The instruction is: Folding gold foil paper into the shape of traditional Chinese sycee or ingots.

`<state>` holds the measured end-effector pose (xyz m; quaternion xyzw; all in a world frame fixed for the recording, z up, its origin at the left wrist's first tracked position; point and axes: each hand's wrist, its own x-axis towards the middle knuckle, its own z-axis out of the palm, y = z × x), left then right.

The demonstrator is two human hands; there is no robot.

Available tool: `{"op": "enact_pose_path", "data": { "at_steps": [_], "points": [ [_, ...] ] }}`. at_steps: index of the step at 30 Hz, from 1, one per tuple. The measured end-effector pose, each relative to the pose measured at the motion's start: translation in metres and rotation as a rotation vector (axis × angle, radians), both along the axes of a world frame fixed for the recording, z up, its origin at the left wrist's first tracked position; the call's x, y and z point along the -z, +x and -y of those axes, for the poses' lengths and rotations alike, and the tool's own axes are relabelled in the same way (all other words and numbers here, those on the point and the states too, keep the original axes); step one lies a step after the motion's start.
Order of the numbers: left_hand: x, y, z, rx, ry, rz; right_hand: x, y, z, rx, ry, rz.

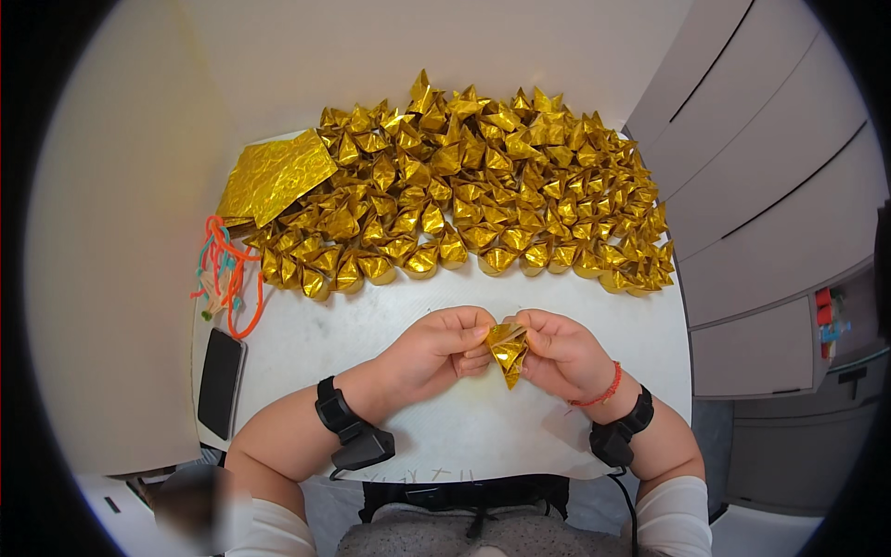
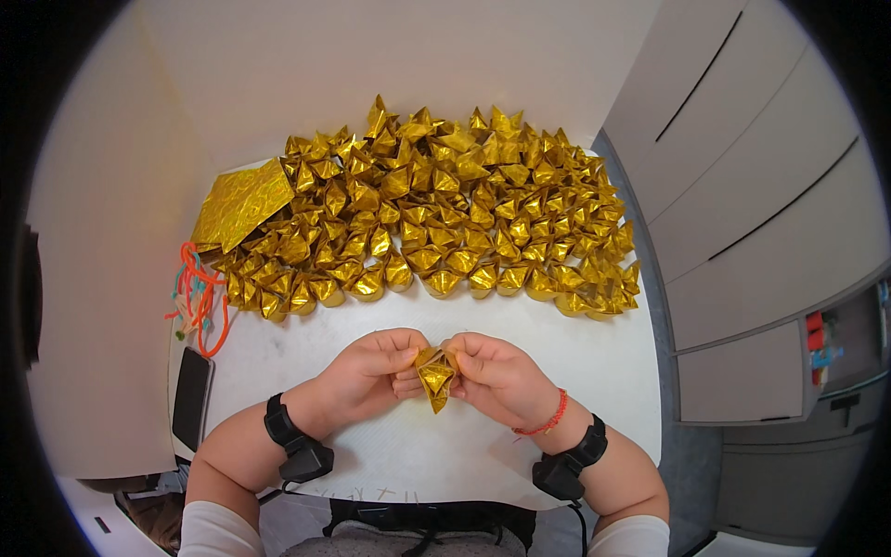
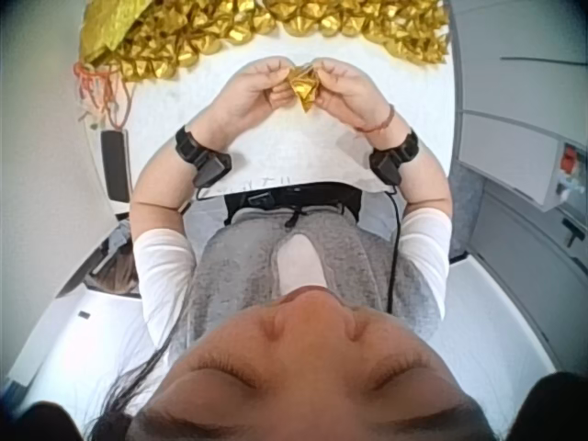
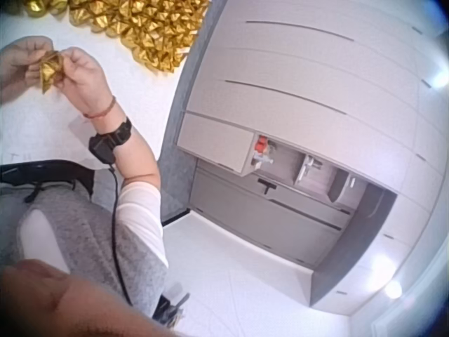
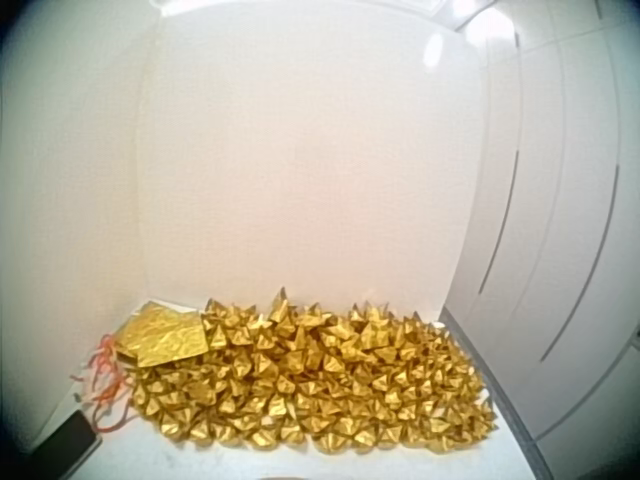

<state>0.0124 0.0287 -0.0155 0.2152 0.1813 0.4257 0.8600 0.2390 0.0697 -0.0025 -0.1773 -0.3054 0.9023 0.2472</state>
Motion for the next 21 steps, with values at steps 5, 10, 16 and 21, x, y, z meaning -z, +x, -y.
{"op": "enact_pose_path", "data": {
  "at_steps": [5,10,16,21],
  "points": [
    [-0.0022,0.0007,-0.0001,-0.002,-0.039,0.008,0.0014,-0.0002,-0.0002,0.019,-0.024,0.014],
    [0.0027,0.0011,-0.001,0.007,-0.045,-0.048,0.0044,0.0014,-0.004,0.011,-0.1,0.018],
    [0.0027,0.0029,-0.0004,0.039,0.009,-0.081,0.0066,0.0036,-0.0016,-0.011,-0.059,0.001],
    [0.0056,0.0017,0.0002,0.043,0.03,-0.092,0.0099,0.0017,0.002,-0.003,-0.115,-0.086]
  ]
}}
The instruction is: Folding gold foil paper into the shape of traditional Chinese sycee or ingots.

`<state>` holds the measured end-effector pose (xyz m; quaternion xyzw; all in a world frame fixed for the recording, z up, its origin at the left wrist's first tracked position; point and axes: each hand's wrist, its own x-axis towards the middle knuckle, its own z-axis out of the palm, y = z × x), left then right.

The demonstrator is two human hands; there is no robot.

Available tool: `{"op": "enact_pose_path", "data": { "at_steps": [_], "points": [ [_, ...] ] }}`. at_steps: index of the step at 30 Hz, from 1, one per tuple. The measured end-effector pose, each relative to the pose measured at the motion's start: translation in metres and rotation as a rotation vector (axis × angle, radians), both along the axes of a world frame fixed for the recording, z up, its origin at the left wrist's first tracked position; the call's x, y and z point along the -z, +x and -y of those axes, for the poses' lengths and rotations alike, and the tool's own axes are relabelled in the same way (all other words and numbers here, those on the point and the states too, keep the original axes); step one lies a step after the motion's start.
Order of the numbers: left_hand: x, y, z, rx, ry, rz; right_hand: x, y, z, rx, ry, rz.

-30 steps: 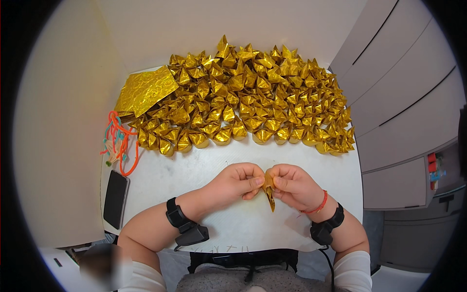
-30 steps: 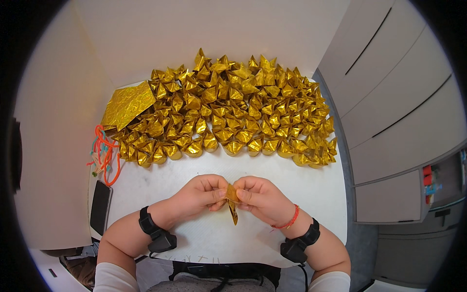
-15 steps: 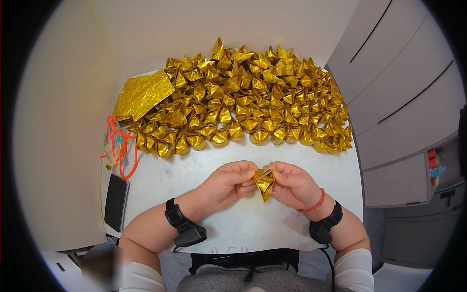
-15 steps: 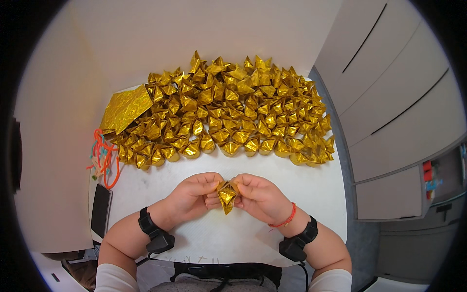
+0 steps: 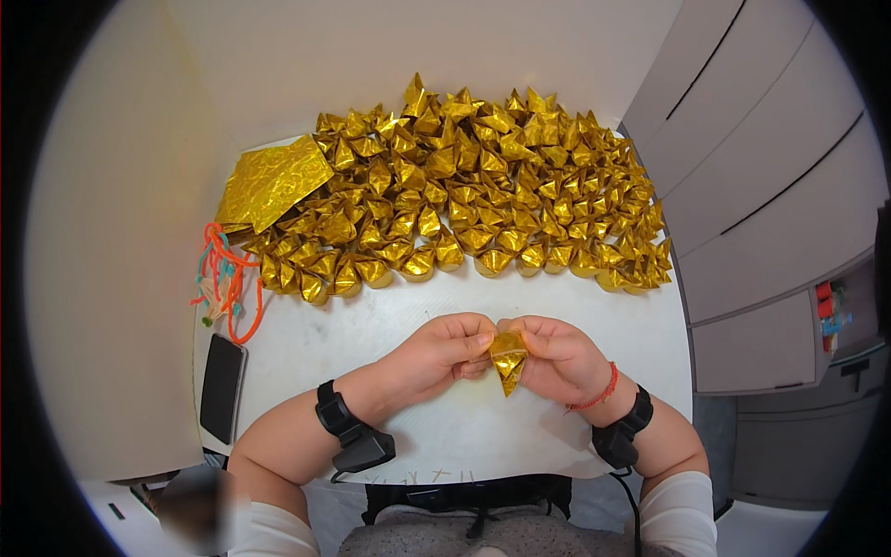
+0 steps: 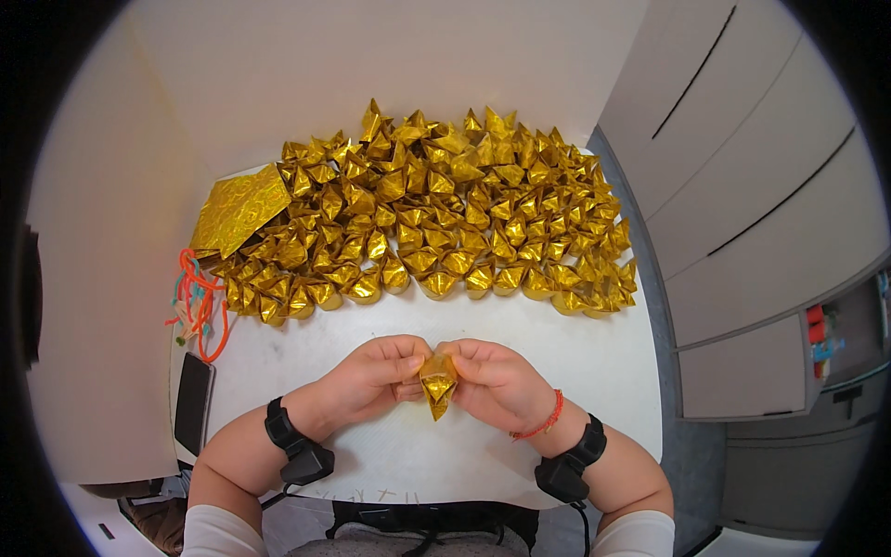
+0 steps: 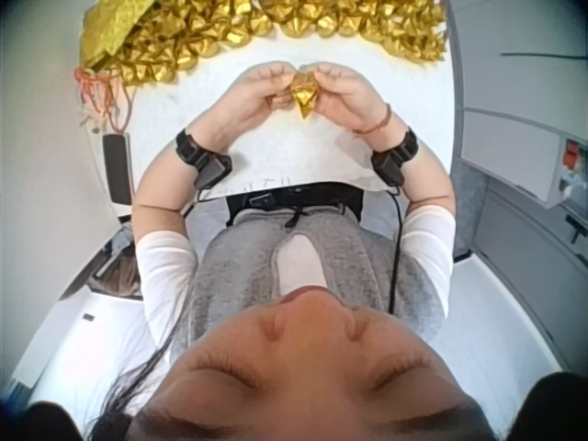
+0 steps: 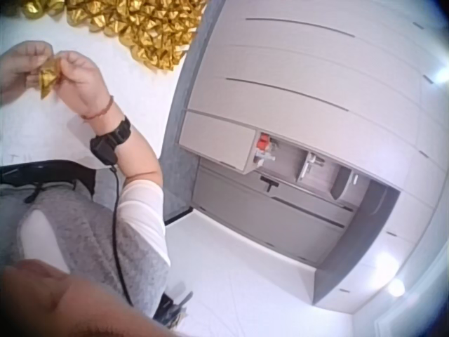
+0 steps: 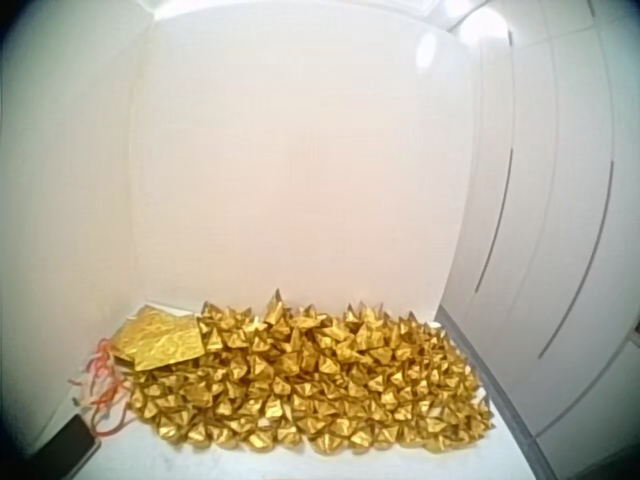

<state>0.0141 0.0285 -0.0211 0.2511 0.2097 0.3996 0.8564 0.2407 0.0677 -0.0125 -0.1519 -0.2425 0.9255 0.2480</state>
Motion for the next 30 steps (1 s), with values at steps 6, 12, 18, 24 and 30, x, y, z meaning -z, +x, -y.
{"op": "enact_pose_path", "data": {
  "at_steps": [6,12,18,24,30],
  "points": [
    [-0.006,0.0,-0.001,-0.019,-0.054,0.026,0.003,0.0,-0.002,0.0,0.028,-0.006],
    [-0.01,0.001,-0.002,-0.007,-0.12,-0.041,-0.002,0.0,-0.004,-0.067,0.005,0.078],
    [-0.004,-0.003,-0.004,0.046,-0.12,0.015,-0.012,-0.004,0.0,-0.038,0.001,0.171],
    [-0.005,-0.003,-0.003,-0.058,-0.145,0.018,-0.008,-0.006,0.0,0.006,-0.002,0.147],
    [-0.011,0.003,-0.003,-0.115,-0.146,0.036,-0.002,-0.006,0.0,0.064,0.067,0.08]
  ]
}}
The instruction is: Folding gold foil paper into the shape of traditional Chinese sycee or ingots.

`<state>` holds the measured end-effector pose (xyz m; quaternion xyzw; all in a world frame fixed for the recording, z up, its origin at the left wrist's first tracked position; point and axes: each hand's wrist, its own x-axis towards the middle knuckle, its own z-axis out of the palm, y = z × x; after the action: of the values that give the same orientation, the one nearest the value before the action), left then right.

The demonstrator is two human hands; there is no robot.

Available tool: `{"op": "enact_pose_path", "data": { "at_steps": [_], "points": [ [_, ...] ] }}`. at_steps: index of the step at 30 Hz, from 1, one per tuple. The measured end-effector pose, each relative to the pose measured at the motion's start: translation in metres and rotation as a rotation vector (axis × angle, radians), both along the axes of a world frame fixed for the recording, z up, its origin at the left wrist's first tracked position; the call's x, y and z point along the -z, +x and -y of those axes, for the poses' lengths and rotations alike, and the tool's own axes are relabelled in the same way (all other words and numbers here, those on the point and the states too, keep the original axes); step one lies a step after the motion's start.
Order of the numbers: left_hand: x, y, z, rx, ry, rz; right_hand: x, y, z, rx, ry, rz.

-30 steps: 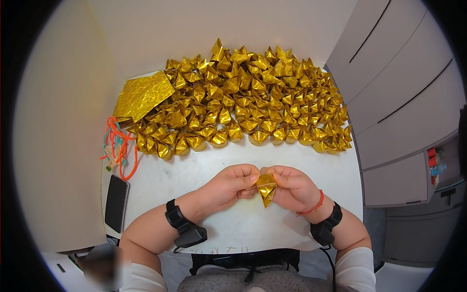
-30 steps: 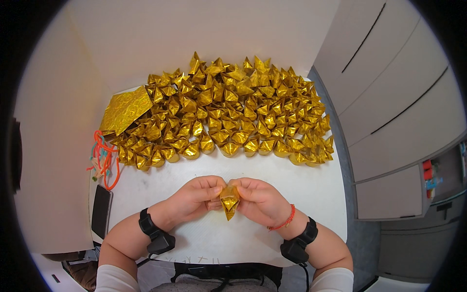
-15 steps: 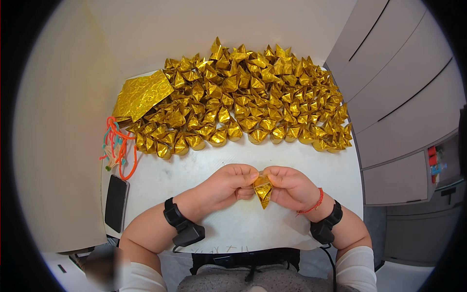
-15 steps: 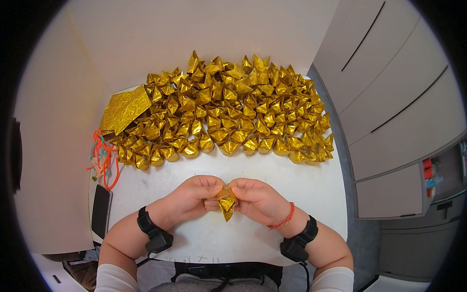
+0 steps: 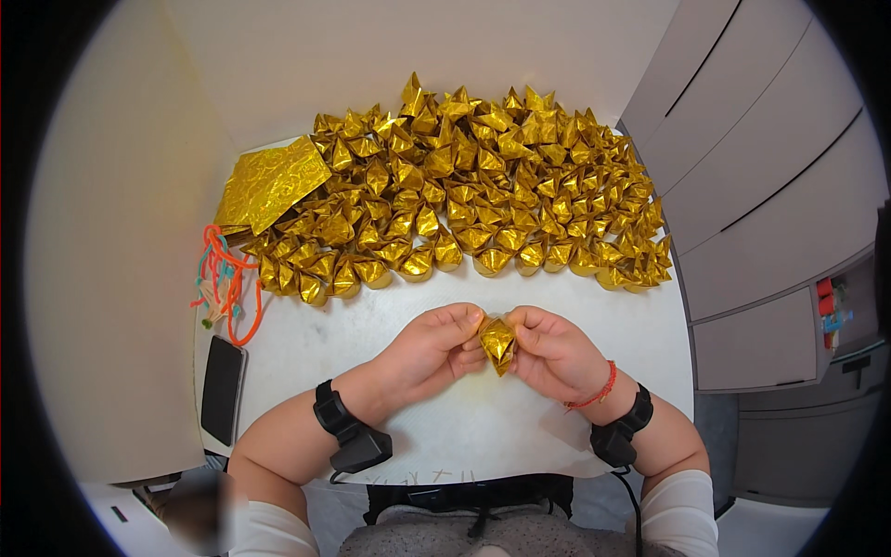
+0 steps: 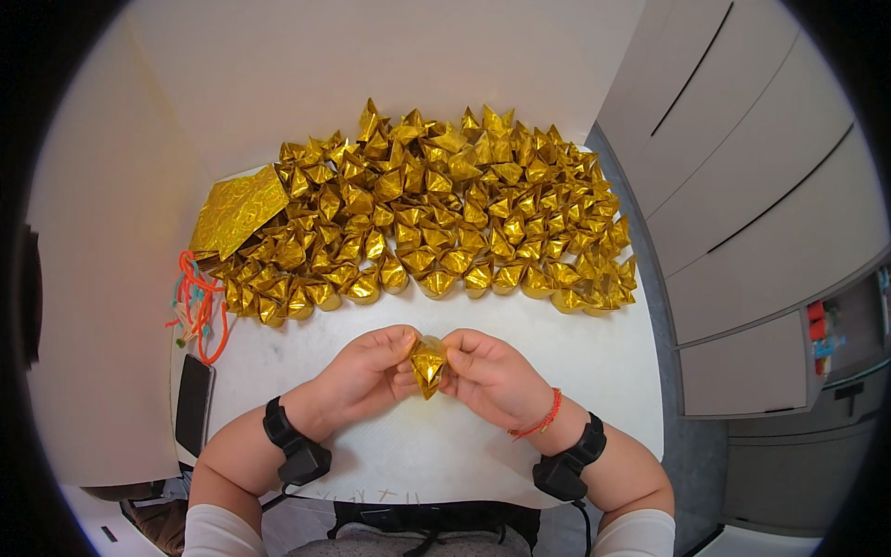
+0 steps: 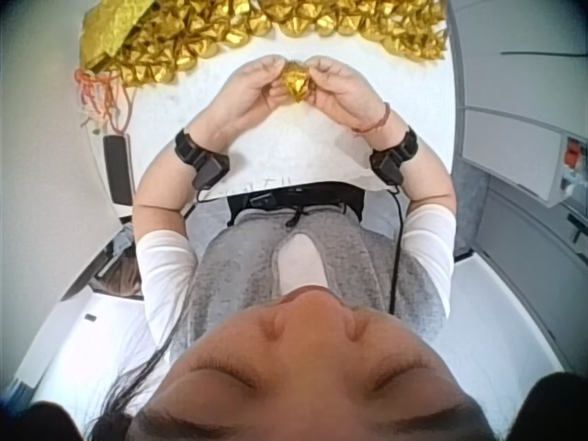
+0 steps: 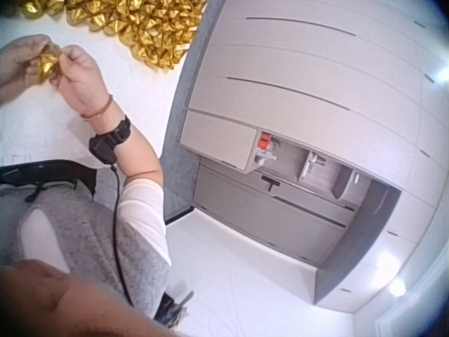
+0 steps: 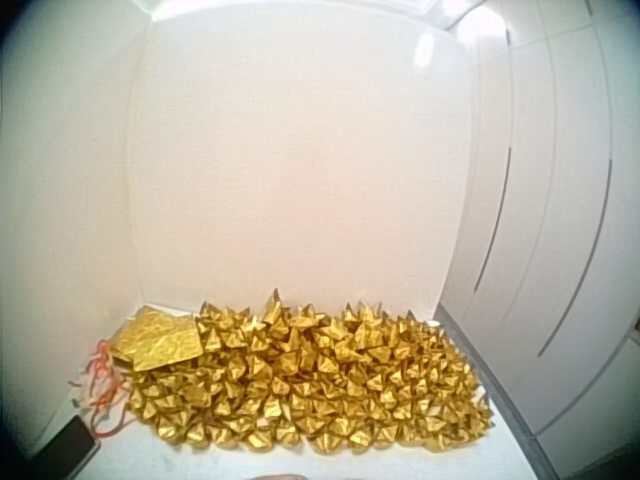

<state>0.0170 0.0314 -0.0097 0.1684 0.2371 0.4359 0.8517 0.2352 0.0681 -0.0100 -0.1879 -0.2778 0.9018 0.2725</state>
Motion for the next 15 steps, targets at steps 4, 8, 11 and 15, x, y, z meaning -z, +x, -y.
{"op": "enact_pose_path", "data": {
  "at_steps": [4,8,11,15],
  "points": [
    [0.0036,0.0007,0.0023,0.021,0.025,0.064,-0.0003,-0.0004,0.0,0.055,0.006,-0.005],
    [-0.0029,0.0022,0.0041,0.009,0.033,0.062,0.0051,0.003,-0.0017,-0.012,-0.01,-0.098],
    [-0.0049,0.0018,0.0049,0.011,0.022,0.06,0.0051,0.0015,-0.0015,-0.047,-0.017,-0.159],
    [0.0015,-0.0012,0.005,0.06,0.056,0.088,-0.0005,0.0002,0.0013,-0.067,-0.016,-0.099]
  ]
}}
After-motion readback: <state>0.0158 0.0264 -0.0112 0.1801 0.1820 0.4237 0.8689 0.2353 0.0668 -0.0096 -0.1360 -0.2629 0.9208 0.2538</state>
